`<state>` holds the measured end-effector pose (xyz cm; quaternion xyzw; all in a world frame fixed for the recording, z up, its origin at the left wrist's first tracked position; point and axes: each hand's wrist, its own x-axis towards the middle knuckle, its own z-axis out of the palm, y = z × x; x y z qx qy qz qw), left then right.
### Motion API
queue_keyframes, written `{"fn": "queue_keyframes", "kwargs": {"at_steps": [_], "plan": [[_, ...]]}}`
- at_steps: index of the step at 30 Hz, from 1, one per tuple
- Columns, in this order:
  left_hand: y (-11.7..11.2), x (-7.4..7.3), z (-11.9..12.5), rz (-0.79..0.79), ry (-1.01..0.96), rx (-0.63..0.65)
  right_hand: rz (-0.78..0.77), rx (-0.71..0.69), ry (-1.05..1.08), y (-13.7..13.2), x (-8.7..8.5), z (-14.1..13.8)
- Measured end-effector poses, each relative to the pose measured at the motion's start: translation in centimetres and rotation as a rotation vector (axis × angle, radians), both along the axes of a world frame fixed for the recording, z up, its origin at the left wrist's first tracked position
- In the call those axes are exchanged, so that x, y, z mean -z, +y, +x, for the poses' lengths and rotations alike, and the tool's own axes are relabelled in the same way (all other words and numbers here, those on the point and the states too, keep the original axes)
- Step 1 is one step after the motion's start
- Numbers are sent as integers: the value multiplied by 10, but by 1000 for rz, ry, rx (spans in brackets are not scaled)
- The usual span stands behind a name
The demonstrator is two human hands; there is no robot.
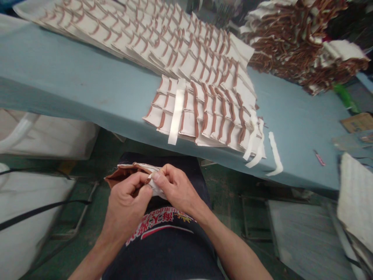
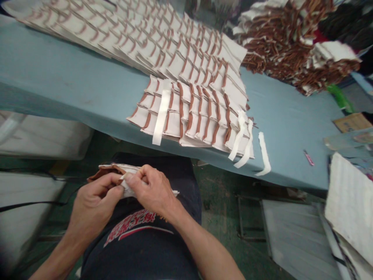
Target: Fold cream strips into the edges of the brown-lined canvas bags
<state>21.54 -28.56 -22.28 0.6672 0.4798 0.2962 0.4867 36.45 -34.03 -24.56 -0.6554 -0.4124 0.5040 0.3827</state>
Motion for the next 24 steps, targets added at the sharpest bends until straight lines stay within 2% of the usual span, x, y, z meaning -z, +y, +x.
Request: {"fn": "queue_keyframes", "kwargs": {"at_steps": [5, 7, 10, 12, 14, 16, 20, 21, 22, 24], "plan": [[-3, 8, 5, 40, -37, -68, 16, -48, -213, 4, 1, -15], [-1, 12, 4, 20, -67, -47, 26, -43, -237, 7, -1, -19], [7, 17, -4, -45, -132, 25, 70, -24, -173, 11, -2, -21], [17, 17, -12, -91, -171, 97, 108, -44, -41, 13, -4, -20], [27, 12, -21, -117, -198, 161, 138, -82, 90, 13, -9, -15], [37, 1, -28, -120, -199, 227, 150, -110, 97, 9, -19, -5], [48, -24, -38, -78, -139, 360, 65, -243, -168, -4, -52, 22], [49, -30, -38, -61, -127, 383, 72, -232, -261, -7, -61, 27], [49, -34, -39, -45, -118, 399, 125, -195, -343, -9, -69, 31], [49, -42, -38, -12, -100, 432, 335, -124, -431, -6, -81, 33]]}}
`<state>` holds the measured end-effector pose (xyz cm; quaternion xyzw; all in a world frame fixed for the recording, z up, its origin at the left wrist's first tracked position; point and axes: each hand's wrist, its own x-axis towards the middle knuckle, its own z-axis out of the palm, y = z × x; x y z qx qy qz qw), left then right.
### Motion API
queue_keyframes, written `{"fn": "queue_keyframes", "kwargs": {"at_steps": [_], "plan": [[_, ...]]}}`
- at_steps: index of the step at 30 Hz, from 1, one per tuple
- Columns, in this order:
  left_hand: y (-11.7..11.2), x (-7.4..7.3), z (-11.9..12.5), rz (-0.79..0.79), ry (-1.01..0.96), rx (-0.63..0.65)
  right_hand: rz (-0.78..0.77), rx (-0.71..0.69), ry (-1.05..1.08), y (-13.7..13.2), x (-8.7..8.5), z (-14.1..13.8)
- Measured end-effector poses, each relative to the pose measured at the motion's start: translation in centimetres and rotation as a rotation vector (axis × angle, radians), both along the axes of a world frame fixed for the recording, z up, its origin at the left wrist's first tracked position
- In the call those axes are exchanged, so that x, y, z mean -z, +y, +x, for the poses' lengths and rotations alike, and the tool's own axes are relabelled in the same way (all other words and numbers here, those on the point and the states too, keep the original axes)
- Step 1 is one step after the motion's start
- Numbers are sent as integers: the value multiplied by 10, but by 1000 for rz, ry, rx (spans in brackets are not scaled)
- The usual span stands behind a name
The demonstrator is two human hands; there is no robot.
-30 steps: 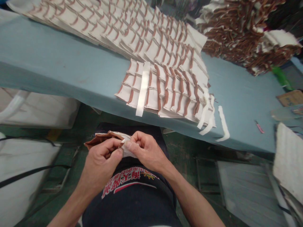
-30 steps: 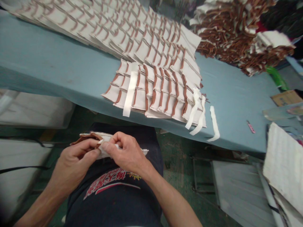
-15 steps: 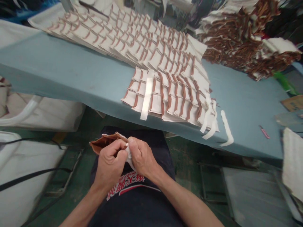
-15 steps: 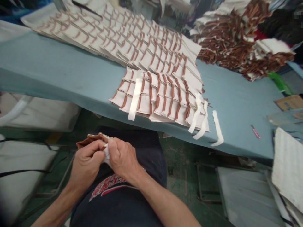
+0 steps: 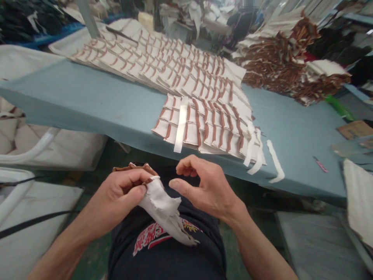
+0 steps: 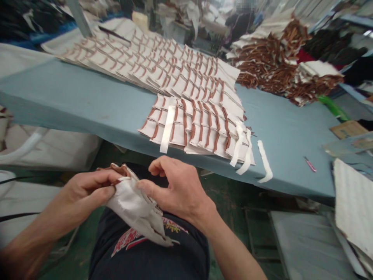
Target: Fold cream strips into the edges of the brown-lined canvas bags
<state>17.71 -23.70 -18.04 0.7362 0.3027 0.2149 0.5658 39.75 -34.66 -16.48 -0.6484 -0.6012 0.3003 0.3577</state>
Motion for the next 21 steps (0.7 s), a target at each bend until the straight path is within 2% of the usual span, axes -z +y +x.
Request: {"fn": "queue_keyframes", "kwargs": {"at_steps": [1, 3, 5, 7, 12, 15, 21], "plan": [[-1, -3, 1, 24, 6, 14, 124, -37, 6, 4, -3, -1], [-4, -9, 1, 75, 11, 35, 300, -220, 37, 17, -3, -3], [-7, -13, 0, 115, 17, 37, 382, -401, 28, 31, 1, -4], [-12, -16, -2, 142, 30, 13, 402, -501, -33, 41, 5, -4], [-20, -18, -4, 182, 84, -10, 263, -551, -202, 42, 1, 0], [-22, -13, -1, 279, 91, -58, 130, -563, -144, 38, -2, 0], [-27, 5, -2, 551, 61, -122, -35, -391, 88, 34, 4, -8]]}}
